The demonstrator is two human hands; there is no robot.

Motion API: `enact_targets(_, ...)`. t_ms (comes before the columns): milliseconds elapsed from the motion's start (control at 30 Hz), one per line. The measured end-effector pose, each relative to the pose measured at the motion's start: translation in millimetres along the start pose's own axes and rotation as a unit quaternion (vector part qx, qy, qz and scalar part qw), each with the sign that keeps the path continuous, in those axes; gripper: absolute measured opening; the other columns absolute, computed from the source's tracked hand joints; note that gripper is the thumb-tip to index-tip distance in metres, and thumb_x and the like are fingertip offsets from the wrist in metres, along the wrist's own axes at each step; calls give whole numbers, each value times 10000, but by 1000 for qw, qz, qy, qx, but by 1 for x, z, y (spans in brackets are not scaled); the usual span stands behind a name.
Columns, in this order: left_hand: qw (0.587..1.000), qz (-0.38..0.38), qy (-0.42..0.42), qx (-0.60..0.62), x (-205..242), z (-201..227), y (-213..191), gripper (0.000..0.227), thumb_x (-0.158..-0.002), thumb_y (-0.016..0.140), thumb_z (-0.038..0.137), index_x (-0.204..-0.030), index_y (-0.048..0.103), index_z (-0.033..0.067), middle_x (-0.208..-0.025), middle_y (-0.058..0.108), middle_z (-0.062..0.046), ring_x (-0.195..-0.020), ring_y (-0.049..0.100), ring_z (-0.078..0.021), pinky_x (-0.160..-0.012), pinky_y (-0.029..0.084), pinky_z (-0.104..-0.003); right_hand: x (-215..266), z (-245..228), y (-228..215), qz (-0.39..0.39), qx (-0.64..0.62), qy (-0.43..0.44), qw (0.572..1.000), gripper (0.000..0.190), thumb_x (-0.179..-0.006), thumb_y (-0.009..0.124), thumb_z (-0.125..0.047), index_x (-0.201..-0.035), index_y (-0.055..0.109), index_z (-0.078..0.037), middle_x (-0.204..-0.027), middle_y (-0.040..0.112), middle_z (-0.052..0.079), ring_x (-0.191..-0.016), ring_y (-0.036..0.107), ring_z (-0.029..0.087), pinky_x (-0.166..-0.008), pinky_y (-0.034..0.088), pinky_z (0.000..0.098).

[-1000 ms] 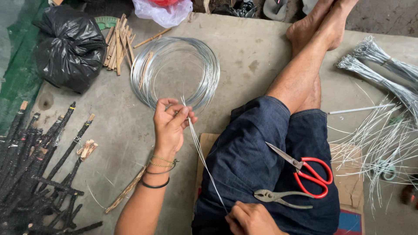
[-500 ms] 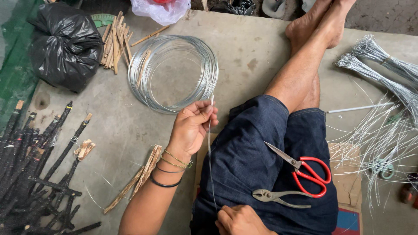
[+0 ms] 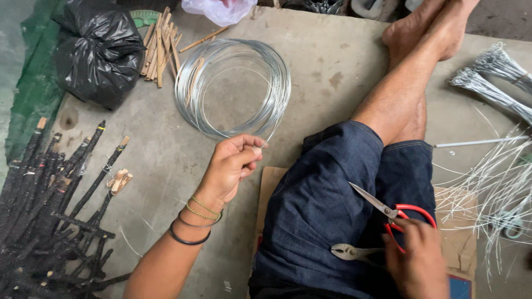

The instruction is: The person sits on the floor and repeatedly cuts thin metal wire with scissors, then bends and twists the cut pieces into small loops using pliers. Finished loops are placed aside on the floor.

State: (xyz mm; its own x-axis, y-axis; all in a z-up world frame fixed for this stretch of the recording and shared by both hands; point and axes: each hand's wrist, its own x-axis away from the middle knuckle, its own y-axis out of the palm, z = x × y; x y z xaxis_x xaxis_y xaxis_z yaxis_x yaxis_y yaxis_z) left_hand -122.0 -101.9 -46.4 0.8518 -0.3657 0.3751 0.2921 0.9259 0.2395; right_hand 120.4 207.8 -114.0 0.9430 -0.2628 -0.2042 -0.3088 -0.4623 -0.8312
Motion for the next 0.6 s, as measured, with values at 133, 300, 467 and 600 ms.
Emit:
enact_targets(133, 1000, -11, -19, -21, 19, -7, -3, 166, -906, 654, 50, -1055, 711, 6, -811, 639, 0, -651, 532, -28, -528, 374, -158, 0, 25, -5, -60, 17, 13, 998, 580, -746, 735, -144, -1301, 592, -49, -1234, 612, 184, -1159, 590, 393, -965, 492, 443)
enact_targets(300, 999, -42, -17, 1, 41, -19, 10, 168, -906, 673, 46, -1061, 722, 5, -814, 626, 19, -652, 527, -29, -522, 358, -159, -8, 43, -6, -75, 20, -22, 997, 622, -696, 682, -70, -1312, 594, -67, -1238, 606, 199, -1148, 579, 409, -998, 483, 454)
enact_targets(467, 999, -50, 12, -9, 59, -14, 23, 158, -925, 681, 65, -1065, 713, -1, -819, 642, 5, -668, 530, -34, -527, 368, -163, -14, 67, -4, -155, -24, 69, 985, 564, -745, 745, -116, -1291, 607, -85, -1171, 652, 158, -1084, 656, 350, -924, 533, 413)
enact_targets(600, 997, -63, 35, -32, 84, 0, 32, 167, -933, 661, 78, -1072, 714, 2, -822, 641, 10, -659, 518, -28, -520, 367, -164, -13, 102, 1, -222, -102, 179, 953, 510, -795, 765, -113, -1287, 632, -80, -1129, 746, 101, -1005, 754, 247, -865, 589, 366)
